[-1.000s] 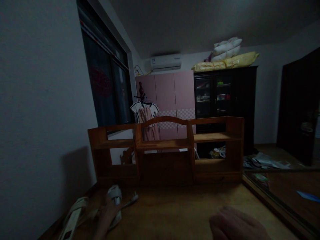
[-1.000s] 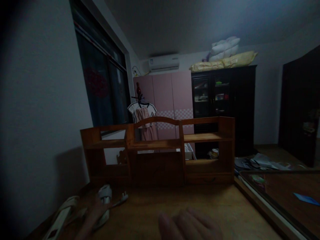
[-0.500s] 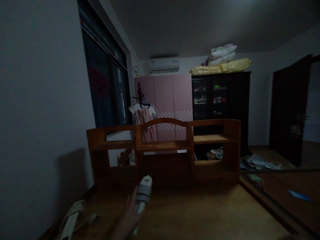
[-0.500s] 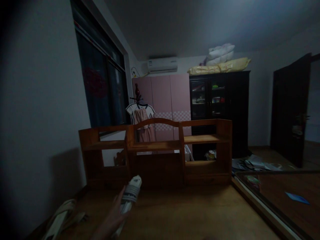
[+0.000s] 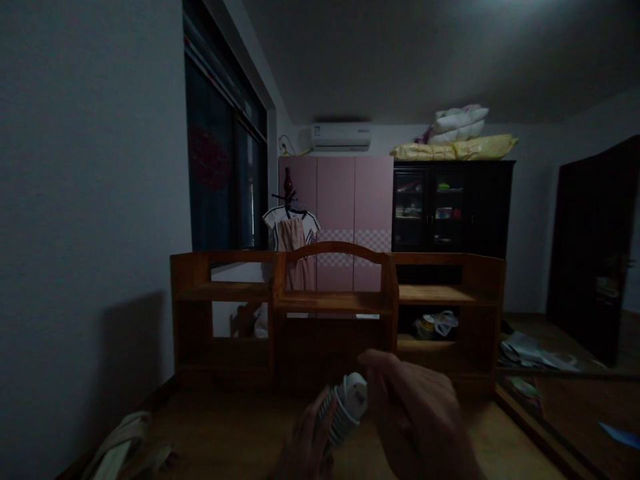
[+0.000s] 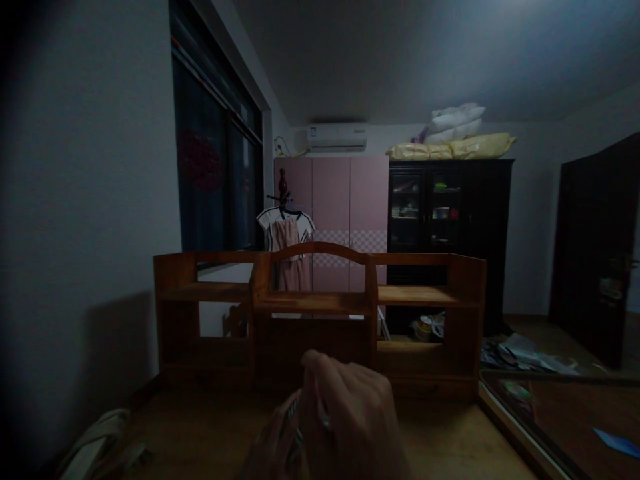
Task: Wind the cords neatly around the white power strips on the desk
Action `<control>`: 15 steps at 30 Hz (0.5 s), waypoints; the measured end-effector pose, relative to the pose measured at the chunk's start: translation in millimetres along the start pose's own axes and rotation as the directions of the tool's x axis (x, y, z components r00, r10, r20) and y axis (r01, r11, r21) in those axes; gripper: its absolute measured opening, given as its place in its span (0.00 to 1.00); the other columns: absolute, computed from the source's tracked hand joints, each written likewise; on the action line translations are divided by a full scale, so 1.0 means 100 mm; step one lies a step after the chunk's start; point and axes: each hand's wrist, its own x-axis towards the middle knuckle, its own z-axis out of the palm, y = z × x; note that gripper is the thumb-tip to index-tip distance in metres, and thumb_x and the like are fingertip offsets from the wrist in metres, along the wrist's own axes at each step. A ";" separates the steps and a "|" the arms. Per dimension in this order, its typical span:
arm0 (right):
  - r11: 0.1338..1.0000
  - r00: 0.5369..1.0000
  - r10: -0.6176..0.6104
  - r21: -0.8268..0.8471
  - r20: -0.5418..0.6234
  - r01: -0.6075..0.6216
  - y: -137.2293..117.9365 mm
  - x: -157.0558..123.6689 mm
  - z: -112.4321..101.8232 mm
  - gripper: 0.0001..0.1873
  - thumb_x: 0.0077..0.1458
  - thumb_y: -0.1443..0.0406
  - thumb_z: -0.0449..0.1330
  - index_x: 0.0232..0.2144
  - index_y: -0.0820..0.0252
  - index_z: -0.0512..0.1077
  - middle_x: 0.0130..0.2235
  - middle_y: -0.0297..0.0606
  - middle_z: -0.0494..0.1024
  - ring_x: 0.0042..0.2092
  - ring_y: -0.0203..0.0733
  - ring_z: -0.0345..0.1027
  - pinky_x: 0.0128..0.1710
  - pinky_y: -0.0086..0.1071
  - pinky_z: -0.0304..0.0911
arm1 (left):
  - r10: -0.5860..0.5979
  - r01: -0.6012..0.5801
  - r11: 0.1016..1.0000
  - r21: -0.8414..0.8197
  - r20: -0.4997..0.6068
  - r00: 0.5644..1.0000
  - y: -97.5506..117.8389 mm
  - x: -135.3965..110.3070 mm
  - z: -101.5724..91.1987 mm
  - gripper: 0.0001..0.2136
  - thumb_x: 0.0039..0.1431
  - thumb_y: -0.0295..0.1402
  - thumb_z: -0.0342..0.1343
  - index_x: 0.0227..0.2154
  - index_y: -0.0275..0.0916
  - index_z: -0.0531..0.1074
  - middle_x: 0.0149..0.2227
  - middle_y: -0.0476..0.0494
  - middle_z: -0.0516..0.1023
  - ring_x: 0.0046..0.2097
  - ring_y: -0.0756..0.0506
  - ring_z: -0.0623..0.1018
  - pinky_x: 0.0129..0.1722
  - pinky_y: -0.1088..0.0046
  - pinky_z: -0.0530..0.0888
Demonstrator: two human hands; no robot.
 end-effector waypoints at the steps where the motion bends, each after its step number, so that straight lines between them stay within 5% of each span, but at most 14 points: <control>1: 0.997 0.989 0.073 -0.001 0.128 -0.073 0.08 0.02 0.09 0.09 0.62 0.67 0.49 0.39 0.58 0.70 0.26 0.33 0.75 0.25 0.34 0.68 0.27 0.27 0.60 | -0.011 0.011 1.000 -0.002 0.002 1.000 0.00 -0.02 0.01 0.41 0.48 0.20 0.49 0.66 0.44 0.43 0.63 0.38 0.58 0.61 0.39 0.64 0.54 0.63 0.70; 4: 0.965 0.864 0.261 -0.098 0.431 -0.242 0.29 -0.02 0.30 0.09 0.62 0.62 0.51 0.35 0.57 0.71 0.30 0.34 0.75 0.30 0.36 0.69 0.30 0.27 0.59 | -0.016 0.016 1.000 0.000 -0.002 1.000 0.04 -0.05 0.05 0.44 0.44 0.18 0.49 0.66 0.44 0.42 0.64 0.38 0.57 0.62 0.38 0.62 0.55 0.61 0.68; 8: 0.947 0.723 0.317 -0.156 0.615 -0.282 0.57 -0.17 0.58 0.10 0.60 0.61 0.53 0.36 0.59 0.72 0.37 0.40 0.74 0.42 0.42 0.68 0.39 0.29 0.60 | -0.032 0.031 0.999 0.025 0.070 0.997 0.06 -0.05 0.03 0.44 0.43 0.18 0.48 0.66 0.44 0.42 0.65 0.41 0.55 0.63 0.39 0.59 0.57 0.61 0.66; 12: 0.933 0.714 0.356 -0.269 0.603 -0.238 0.80 -0.26 0.90 0.11 0.58 0.62 0.54 0.37 0.60 0.74 0.40 0.44 0.74 0.47 0.47 0.66 0.47 0.37 0.57 | -0.065 0.055 0.995 0.080 0.129 0.990 -0.01 -0.05 0.07 0.44 0.43 0.18 0.48 0.66 0.43 0.44 0.66 0.41 0.53 0.63 0.39 0.60 0.56 0.62 0.67; 15: 0.937 0.679 0.345 -0.276 0.648 -0.212 0.86 -0.30 1.06 0.12 0.58 0.61 0.54 0.38 0.60 0.74 0.40 0.45 0.75 0.46 0.49 0.68 0.46 0.38 0.58 | 0.035 -0.050 0.989 0.136 0.114 0.993 -0.09 -0.08 0.15 0.42 0.45 0.17 0.48 0.65 0.45 0.48 0.65 0.41 0.56 0.62 0.39 0.62 0.54 0.63 0.68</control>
